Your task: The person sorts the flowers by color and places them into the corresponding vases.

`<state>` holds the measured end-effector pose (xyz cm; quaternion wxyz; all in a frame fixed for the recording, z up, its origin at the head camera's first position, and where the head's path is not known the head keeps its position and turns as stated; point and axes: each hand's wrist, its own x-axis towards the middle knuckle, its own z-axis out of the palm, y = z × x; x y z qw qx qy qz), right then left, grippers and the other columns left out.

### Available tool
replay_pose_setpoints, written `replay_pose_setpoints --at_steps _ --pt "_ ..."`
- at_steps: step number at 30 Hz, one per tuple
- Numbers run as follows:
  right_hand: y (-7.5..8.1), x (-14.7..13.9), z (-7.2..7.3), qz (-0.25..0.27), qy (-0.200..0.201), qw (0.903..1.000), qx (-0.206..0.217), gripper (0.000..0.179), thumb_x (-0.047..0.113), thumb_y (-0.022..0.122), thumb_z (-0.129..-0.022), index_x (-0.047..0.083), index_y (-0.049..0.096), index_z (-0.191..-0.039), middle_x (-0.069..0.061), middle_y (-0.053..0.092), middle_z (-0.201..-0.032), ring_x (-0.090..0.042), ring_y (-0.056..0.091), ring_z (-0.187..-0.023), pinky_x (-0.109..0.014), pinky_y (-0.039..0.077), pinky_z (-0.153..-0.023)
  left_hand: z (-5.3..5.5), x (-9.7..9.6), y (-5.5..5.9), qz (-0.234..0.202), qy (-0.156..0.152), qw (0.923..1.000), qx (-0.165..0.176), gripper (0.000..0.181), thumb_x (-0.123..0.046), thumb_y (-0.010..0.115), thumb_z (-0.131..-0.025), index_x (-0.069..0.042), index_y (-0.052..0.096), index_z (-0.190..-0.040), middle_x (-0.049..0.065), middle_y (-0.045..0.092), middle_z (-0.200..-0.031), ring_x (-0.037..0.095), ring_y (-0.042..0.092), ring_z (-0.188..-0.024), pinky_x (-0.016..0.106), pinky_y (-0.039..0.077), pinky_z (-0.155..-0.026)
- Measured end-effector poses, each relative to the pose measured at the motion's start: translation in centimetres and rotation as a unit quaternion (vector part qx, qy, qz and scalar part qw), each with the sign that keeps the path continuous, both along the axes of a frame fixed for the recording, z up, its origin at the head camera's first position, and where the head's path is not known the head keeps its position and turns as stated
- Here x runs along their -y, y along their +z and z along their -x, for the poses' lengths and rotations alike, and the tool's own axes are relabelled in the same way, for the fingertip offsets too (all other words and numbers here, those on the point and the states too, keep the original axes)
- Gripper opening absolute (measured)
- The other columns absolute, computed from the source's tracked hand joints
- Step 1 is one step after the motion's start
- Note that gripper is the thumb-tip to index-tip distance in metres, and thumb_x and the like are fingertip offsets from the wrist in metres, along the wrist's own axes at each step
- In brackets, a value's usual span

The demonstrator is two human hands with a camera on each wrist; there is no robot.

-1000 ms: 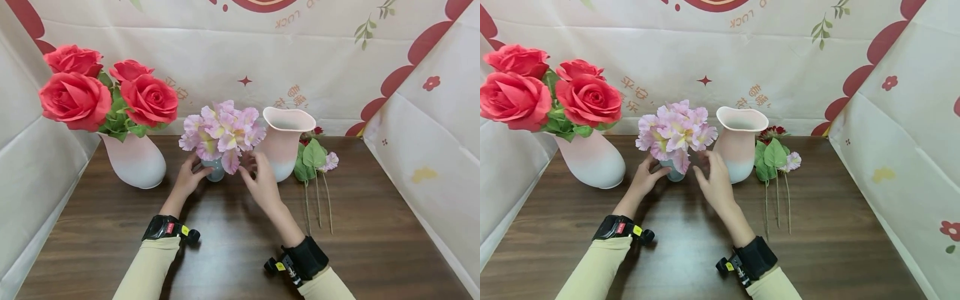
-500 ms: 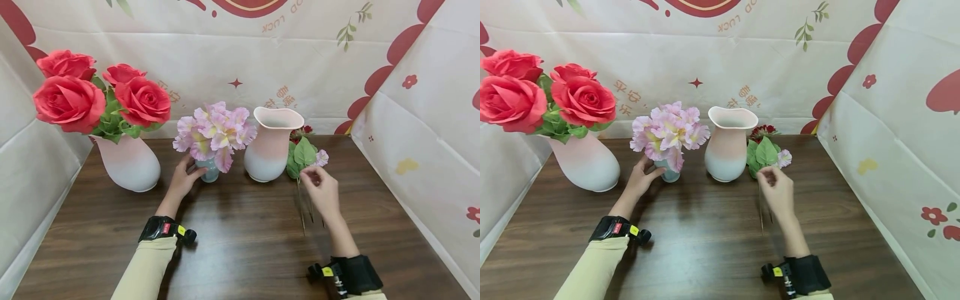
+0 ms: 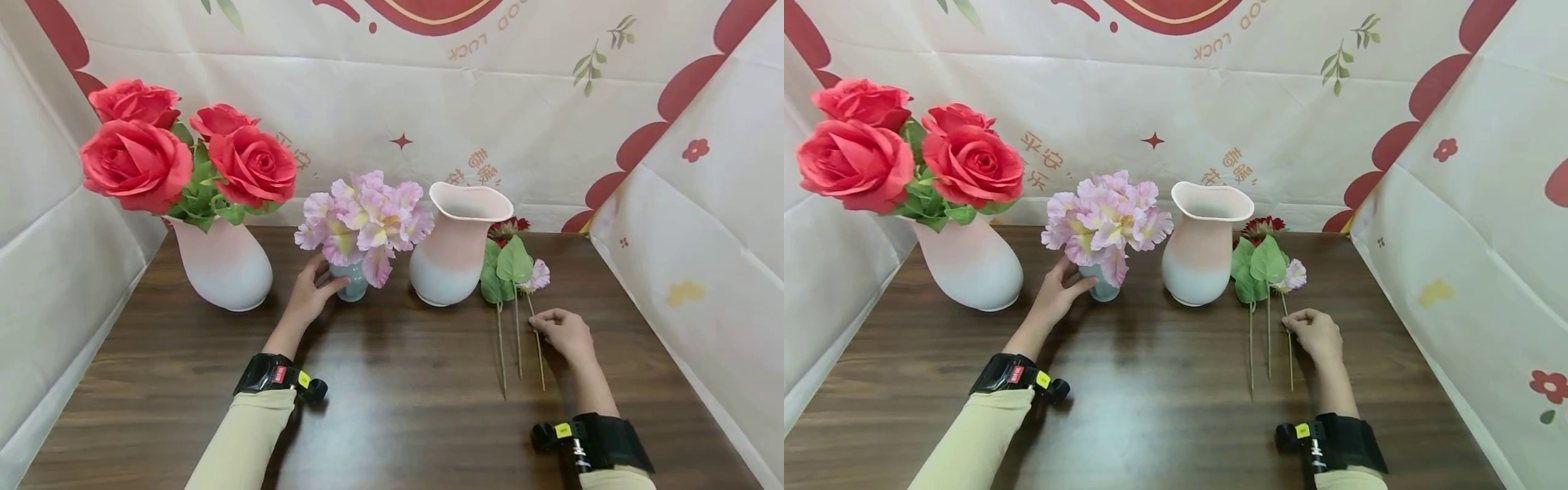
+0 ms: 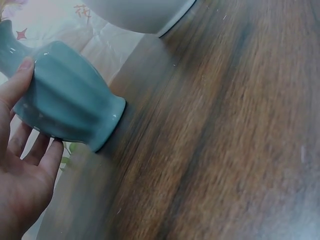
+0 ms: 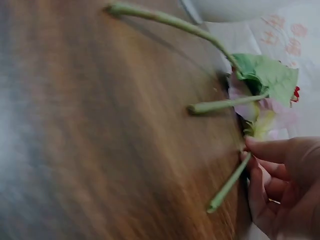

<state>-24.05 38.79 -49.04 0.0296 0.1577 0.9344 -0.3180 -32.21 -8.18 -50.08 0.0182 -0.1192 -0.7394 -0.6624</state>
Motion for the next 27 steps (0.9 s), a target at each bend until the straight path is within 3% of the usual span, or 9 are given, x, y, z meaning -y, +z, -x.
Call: replay_pose_setpoints --at_steps 4,7,18,27 --pt "-0.2 -0.2 0.2 0.08 0.01 0.9968 0.0 0.04 0.029 0.063 -0.098 -0.008 0.064 -0.112 0.011 0.069 -0.083 0.005 0.058 -0.073 -0.015 0.053 -0.067 0.0 0.3 0.5 0.011 0.004 0.9999 -0.008 0.066 -0.013 0.073 -0.091 -0.007 0.04 -0.149 0.016 0.041 -0.153 0.036 0.04 -0.143 0.048 0.036 -0.12" --pt "-0.2 -0.4 0.4 0.104 0.023 0.9943 0.002 0.039 0.028 0.063 -0.098 -0.009 0.063 -0.112 0.015 0.067 -0.081 0.006 0.057 -0.074 -0.013 0.053 -0.068 0.0 0.2 0.5 0.011 0.005 0.9998 -0.013 0.066 -0.012 0.073 -0.091 -0.006 0.04 -0.148 0.016 0.042 -0.153 0.037 0.041 -0.142 0.049 0.036 -0.119" --pt "-0.7 -2.1 -0.1 0.144 0.036 0.9886 0.025 0.044 0.029 0.063 -0.099 -0.011 0.062 -0.115 0.019 0.065 -0.081 0.007 0.06 -0.074 -0.014 0.056 -0.069 -0.3 -0.6 -0.5 -0.01 0.005 0.9999 -0.007 0.065 -0.009 0.072 -0.091 -0.004 0.041 -0.147 0.017 0.044 -0.151 0.036 0.042 -0.142 0.047 0.038 -0.118" --pt "-0.7 -1.6 0.0 0.13 0.037 0.9909 -0.003 0.038 0.03 0.06 -0.1 -0.007 0.065 -0.109 0.018 0.064 -0.077 0.002 0.058 -0.07 -0.019 0.055 -0.063 -0.2 -0.1 -0.5 -0.008 0.006 0.9998 -0.019 0.064 -0.009 0.073 -0.09 -0.005 0.042 -0.146 0.017 0.044 -0.15 0.036 0.043 -0.141 0.049 0.038 -0.118"
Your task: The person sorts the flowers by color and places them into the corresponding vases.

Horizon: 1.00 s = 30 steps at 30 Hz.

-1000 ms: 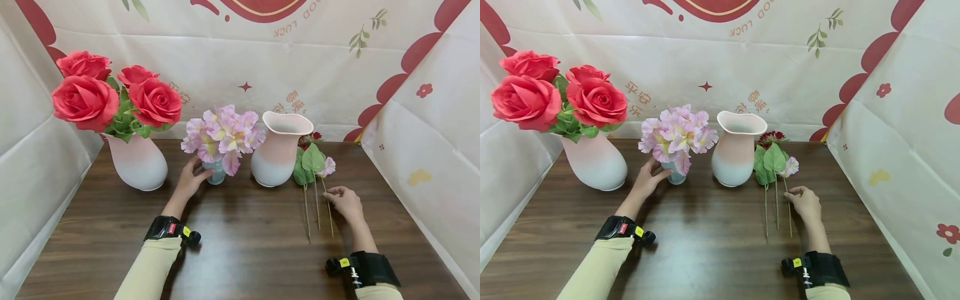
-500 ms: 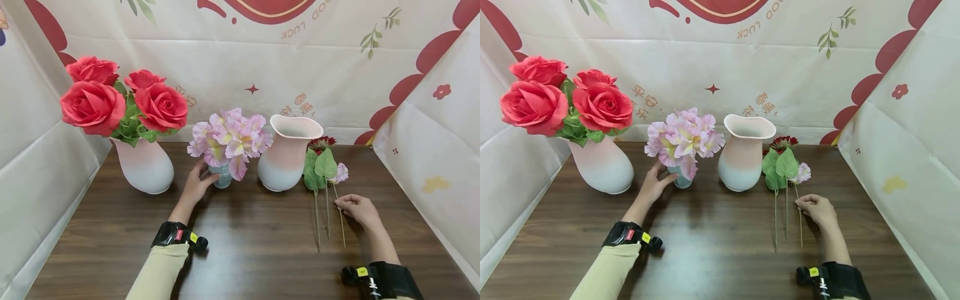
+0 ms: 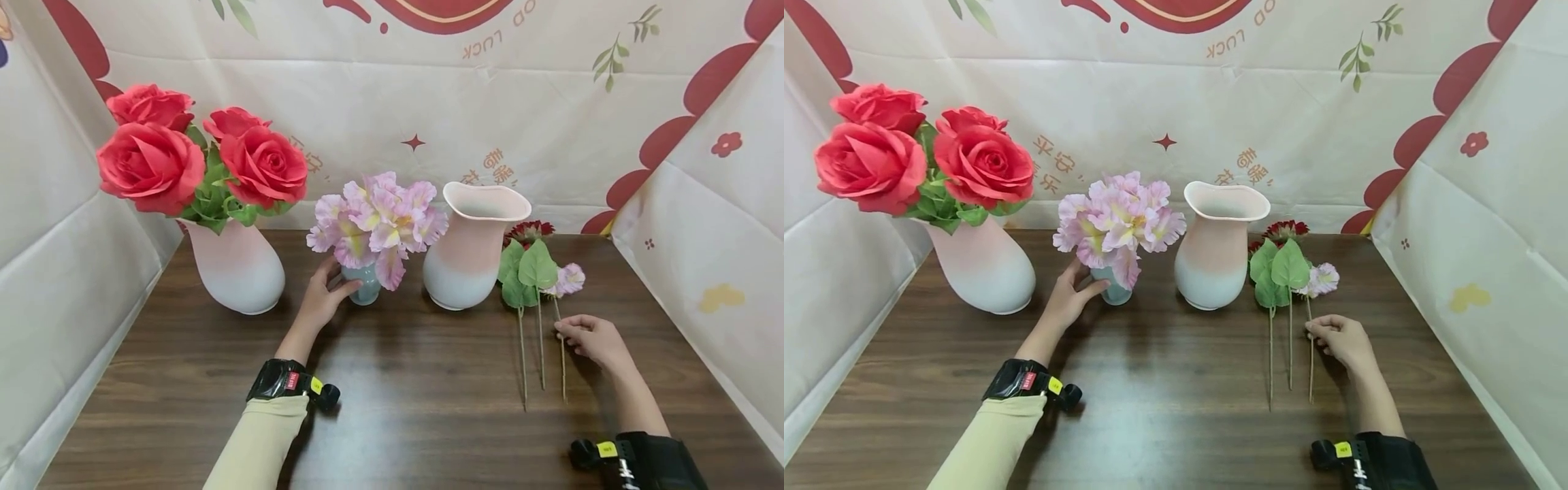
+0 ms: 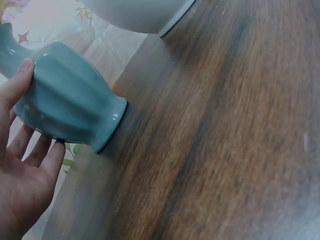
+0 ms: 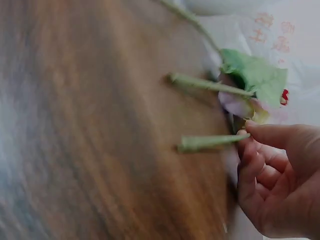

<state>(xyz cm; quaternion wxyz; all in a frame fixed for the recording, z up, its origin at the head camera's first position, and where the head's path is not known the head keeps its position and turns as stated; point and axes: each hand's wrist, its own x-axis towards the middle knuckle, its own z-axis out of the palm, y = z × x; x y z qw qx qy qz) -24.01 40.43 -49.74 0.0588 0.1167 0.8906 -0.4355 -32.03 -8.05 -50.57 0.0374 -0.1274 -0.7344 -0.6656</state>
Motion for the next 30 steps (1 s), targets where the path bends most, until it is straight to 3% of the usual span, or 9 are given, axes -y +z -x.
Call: replay_pose_setpoints --at_steps 4,7,12,15,17,20,23,27,30 --pt "0.7 0.3 -0.6 0.021 -0.03 0.9989 -0.028 0.037 0.027 0.06 -0.1 -0.008 0.062 -0.109 0.017 0.064 -0.071 0.001 0.061 -0.065 -0.021 0.057 -0.06 0.0 0.1 -0.2 0.004 0.005 1.0 0.003 0.063 -0.008 0.072 -0.091 -0.004 0.042 -0.146 0.017 0.044 -0.15 0.037 0.043 -0.141 0.048 0.038 -0.118" --pt "1.6 0.4 -1.4 -0.018 -0.061 0.9947 -0.081 0.038 0.027 0.06 -0.1 -0.009 0.061 -0.111 0.023 0.063 -0.066 0.002 0.063 -0.06 -0.02 0.057 -0.058 0.0 0.1 -0.2 0.002 0.004 1.0 0.005 0.063 -0.009 0.072 -0.091 -0.004 0.041 -0.146 0.018 0.044 -0.15 0.037 0.043 -0.141 0.047 0.038 -0.118" --pt "3.6 1.1 -2.2 -0.074 -0.12 0.9755 -0.169 0.023 0.027 0.064 -0.098 0.005 0.064 -0.102 0.038 0.057 -0.061 0.009 0.062 -0.053 -0.012 0.052 -0.052 0.0 0.1 -0.1 0.0 0.008 1.0 0.004 0.062 -0.009 0.072 -0.091 -0.003 0.042 -0.145 0.018 0.045 -0.15 0.038 0.043 -0.141 0.048 0.038 -0.119" --pt "4.7 2.0 -2.4 -0.041 -0.155 0.9623 -0.22 0.007 0.02 0.066 -0.096 0.015 0.063 -0.093 0.037 0.058 -0.062 0.01 0.061 -0.051 -0.01 0.052 -0.05 0.1 0.1 0.0 0.0 0.007 1.0 0.004 0.063 -0.008 0.072 -0.091 -0.003 0.041 -0.146 0.018 0.044 -0.15 0.038 0.042 -0.141 0.047 0.038 -0.119" --pt "5.4 3.0 -2.5 -0.014 -0.173 0.9511 -0.256 0.009 0.013 0.068 -0.094 0.018 0.063 -0.089 0.033 0.061 -0.063 0.009 0.061 -0.051 -0.01 0.052 -0.051 0.2 0.0 0.0 -0.004 0.005 1.0 0.005 0.063 -0.007 0.071 -0.091 -0.003 0.04 -0.146 0.019 0.043 -0.151 0.039 0.042 -0.141 0.048 0.038 -0.119" --pt "6.5 5.3 -2.5 0.062 -0.181 0.929 -0.317 0.015 0.0 0.068 -0.091 0.013 0.066 -0.086 0.023 0.067 -0.067 0.006 0.062 -0.054 -0.01 0.054 -0.054 0.3 -0.1 0.0 -0.007 0.003 1.0 0.003 0.064 -0.006 0.07 -0.091 -0.001 0.04 -0.147 0.02 0.042 -0.151 0.039 0.041 -0.142 0.049 0.037 -0.119" --pt "7.4 8.0 -2.6 0.177 -0.158 0.8958 -0.376 0.013 -0.01 0.067 -0.088 0.004 0.067 -0.087 0.01 0.071 -0.072 0.0 0.065 -0.06 -0.012 0.056 -0.057 0.2 0.0 0.0 -0.01 0.004 0.9999 0.0 0.064 -0.005 0.07 -0.091 0.0 0.039 -0.147 0.021 0.042 -0.151 0.039 0.042 -0.142 0.049 0.037 -0.118" --pt "8.0 11.9 -2.6 0.302 -0.088 0.8357 -0.45 0.01 -0.015 0.064 -0.087 -0.005 0.065 -0.089 -0.003 0.072 -0.077 -0.009 0.068 -0.064 -0.016 0.058 -0.061 0.2 0.0 0.0 -0.011 0.008 0.9999 0.002 0.065 -0.005 0.071 -0.091 0.0 0.039 -0.147 0.021 0.043 -0.151 0.04 0.042 -0.141 0.049 0.038 -0.118" --pt "8.2 14.6 -2.5 0.326 -0.026 0.8097 -0.487 0.009 -0.017 0.062 -0.088 -0.009 0.064 -0.09 -0.006 0.072 -0.079 -0.012 0.069 -0.066 -0.018 0.059 -0.063 0.1 0.0 0.0 -0.012 0.009 0.9999 0.007 0.065 -0.007 0.071 -0.091 0.0 0.039 -0.147 0.021 0.042 -0.152 0.04 0.042 -0.141 0.048 0.038 -0.118"
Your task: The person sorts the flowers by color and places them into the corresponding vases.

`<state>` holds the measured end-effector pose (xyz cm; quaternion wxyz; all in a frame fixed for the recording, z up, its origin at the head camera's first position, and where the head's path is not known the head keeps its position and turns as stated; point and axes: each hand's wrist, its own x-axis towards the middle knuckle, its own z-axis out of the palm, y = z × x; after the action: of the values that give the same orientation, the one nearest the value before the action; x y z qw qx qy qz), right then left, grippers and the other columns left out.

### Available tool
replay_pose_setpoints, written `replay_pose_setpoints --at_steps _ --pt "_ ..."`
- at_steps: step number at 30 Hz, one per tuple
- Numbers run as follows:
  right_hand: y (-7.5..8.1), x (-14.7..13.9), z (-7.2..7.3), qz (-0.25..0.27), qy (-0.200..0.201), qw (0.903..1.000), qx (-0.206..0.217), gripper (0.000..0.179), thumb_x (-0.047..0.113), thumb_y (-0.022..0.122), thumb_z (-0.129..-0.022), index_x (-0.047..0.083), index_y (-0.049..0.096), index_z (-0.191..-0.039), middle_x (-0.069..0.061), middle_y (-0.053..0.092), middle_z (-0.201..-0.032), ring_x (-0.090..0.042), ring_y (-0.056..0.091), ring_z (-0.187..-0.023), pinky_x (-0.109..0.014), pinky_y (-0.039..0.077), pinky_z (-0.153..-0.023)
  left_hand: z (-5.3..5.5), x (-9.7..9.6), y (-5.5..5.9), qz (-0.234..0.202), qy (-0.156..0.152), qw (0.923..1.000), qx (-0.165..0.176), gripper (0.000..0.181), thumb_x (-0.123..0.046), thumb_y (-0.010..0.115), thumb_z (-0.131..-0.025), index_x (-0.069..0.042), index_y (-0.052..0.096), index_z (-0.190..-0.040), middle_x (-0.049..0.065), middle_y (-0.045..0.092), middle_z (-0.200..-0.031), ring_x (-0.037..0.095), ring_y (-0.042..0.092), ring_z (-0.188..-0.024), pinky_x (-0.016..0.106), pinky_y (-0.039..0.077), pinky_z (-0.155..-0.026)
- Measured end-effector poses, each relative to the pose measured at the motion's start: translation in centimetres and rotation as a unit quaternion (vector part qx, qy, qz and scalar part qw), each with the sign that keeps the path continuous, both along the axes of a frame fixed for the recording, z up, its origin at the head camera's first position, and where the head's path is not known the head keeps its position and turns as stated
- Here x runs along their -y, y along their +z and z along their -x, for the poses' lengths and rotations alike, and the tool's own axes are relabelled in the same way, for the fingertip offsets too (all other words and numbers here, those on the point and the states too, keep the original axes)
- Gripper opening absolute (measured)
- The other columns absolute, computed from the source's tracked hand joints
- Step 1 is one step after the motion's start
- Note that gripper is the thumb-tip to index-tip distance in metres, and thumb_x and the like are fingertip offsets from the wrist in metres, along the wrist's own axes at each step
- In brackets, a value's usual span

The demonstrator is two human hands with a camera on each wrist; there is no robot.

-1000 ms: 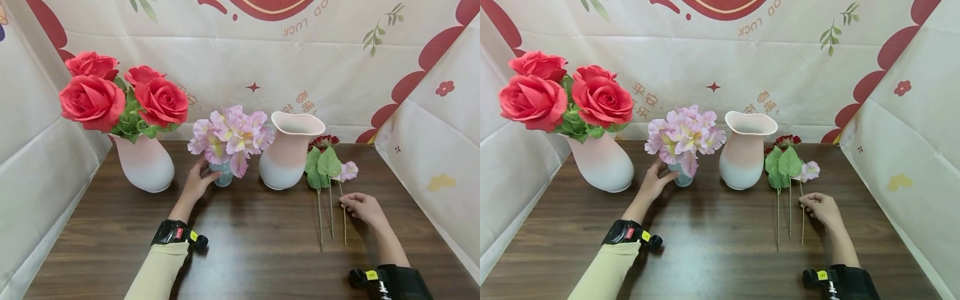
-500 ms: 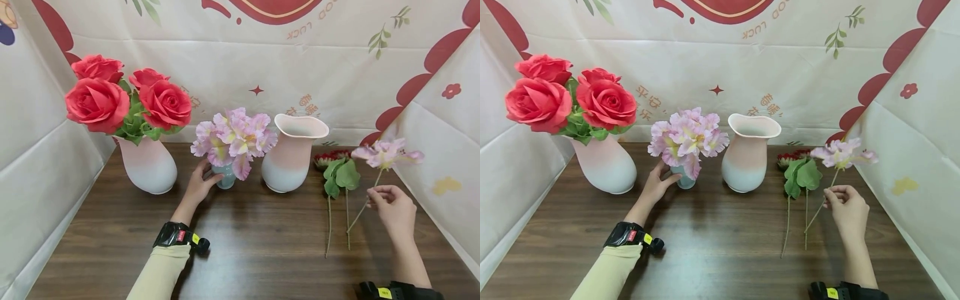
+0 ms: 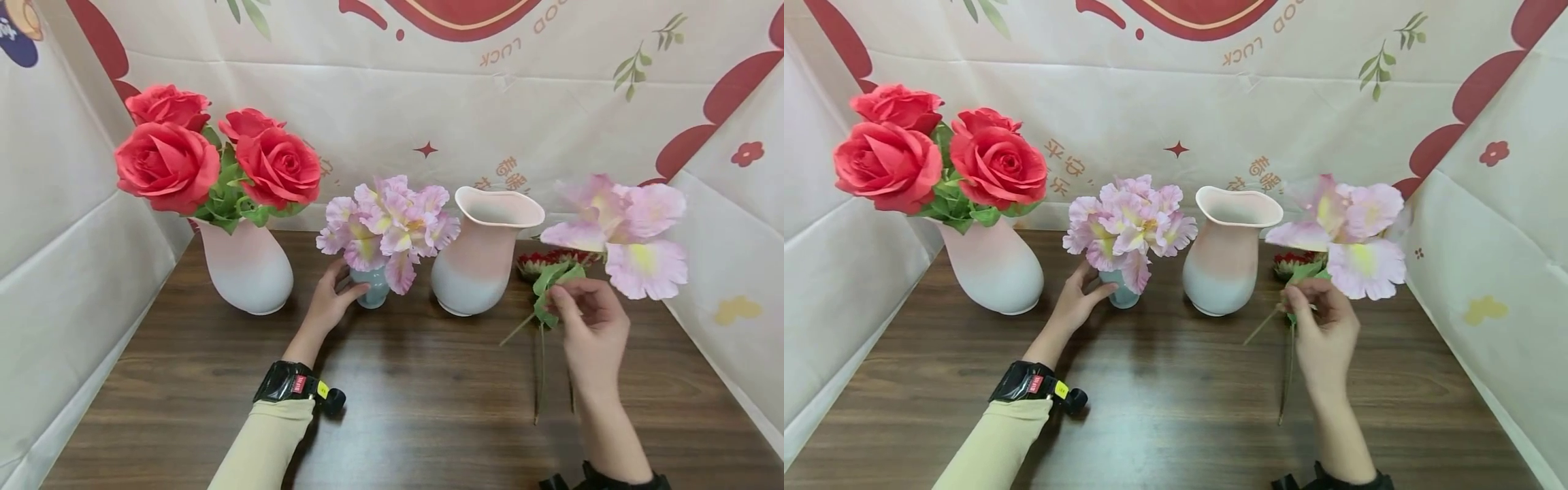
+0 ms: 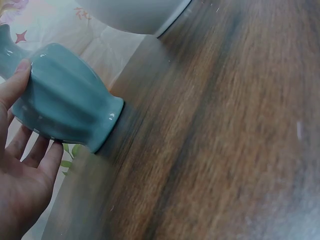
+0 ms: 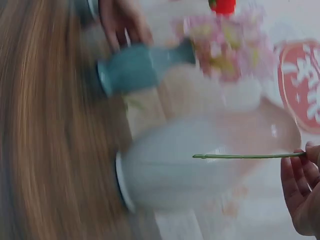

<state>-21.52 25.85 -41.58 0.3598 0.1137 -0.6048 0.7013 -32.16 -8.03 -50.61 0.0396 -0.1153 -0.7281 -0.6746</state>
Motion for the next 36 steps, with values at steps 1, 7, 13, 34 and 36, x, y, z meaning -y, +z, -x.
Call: replay_pose_setpoints --at_steps 1,7,13,34,36 --pt "0.1 0.7 0.1 -0.002 0.017 0.9997 -0.017 0.008 -0.018 0.061 -0.088 -0.011 0.063 -0.091 -0.007 0.072 -0.08 -0.013 0.07 -0.068 -0.019 0.059 -0.064 0.0 -0.1 0.0 0.0 -0.001 1.0 0.001 0.066 -0.007 0.071 -0.091 0.0 0.038 -0.147 0.021 0.042 -0.152 0.039 0.042 -0.141 0.048 0.038 -0.118" --pt "0.5 4.2 1.0 -0.017 0.063 0.9966 -0.051 0.006 -0.019 0.059 -0.088 -0.014 0.062 -0.092 -0.007 0.073 -0.084 -0.013 0.071 -0.073 -0.019 0.06 -0.067 0.1 -0.2 0.2 -0.004 -0.001 1.0 0.0 0.064 -0.008 0.071 -0.091 -0.003 0.04 -0.147 0.019 0.043 -0.151 0.038 0.043 -0.141 0.048 0.038 -0.118" --pt "0.7 6.7 1.8 -0.035 0.077 0.9956 -0.04 0.007 -0.016 0.06 -0.089 -0.012 0.064 -0.093 -0.004 0.075 -0.088 -0.011 0.074 -0.078 -0.023 0.061 -0.073 0.1 -0.2 0.1 -0.006 -0.004 1.0 0.004 0.064 -0.008 0.071 -0.091 -0.003 0.039 -0.147 0.019 0.042 -0.152 0.039 0.042 -0.141 0.049 0.038 -0.118" --pt "4.4 12.7 6.0 -0.082 0.11 0.9879 -0.073 0.017 -0.008 0.066 -0.09 -0.021 0.058 -0.096 0.003 0.076 -0.094 -0.013 0.075 -0.084 -0.03 0.062 -0.079 0.2 -0.2 0.1 -0.003 -0.011 0.9999 -0.001 0.063 -0.009 0.07 -0.092 -0.007 0.04 -0.148 0.016 0.042 -0.152 0.038 0.041 -0.142 0.049 0.038 -0.118" --pt "4.6 13.1 6.5 -0.081 0.109 0.9883 -0.071 0.018 -0.006 0.067 -0.09 -0.021 0.058 -0.094 0.003 0.076 -0.093 -0.013 0.075 -0.082 -0.032 0.063 -0.078 0.2 -0.1 0.3 -0.003 -0.012 0.9999 -0.002 0.064 -0.01 0.07 -0.092 -0.008 0.039 -0.149 0.016 0.041 -0.153 0.038 0.041 -0.142 0.05 0.038 -0.118"
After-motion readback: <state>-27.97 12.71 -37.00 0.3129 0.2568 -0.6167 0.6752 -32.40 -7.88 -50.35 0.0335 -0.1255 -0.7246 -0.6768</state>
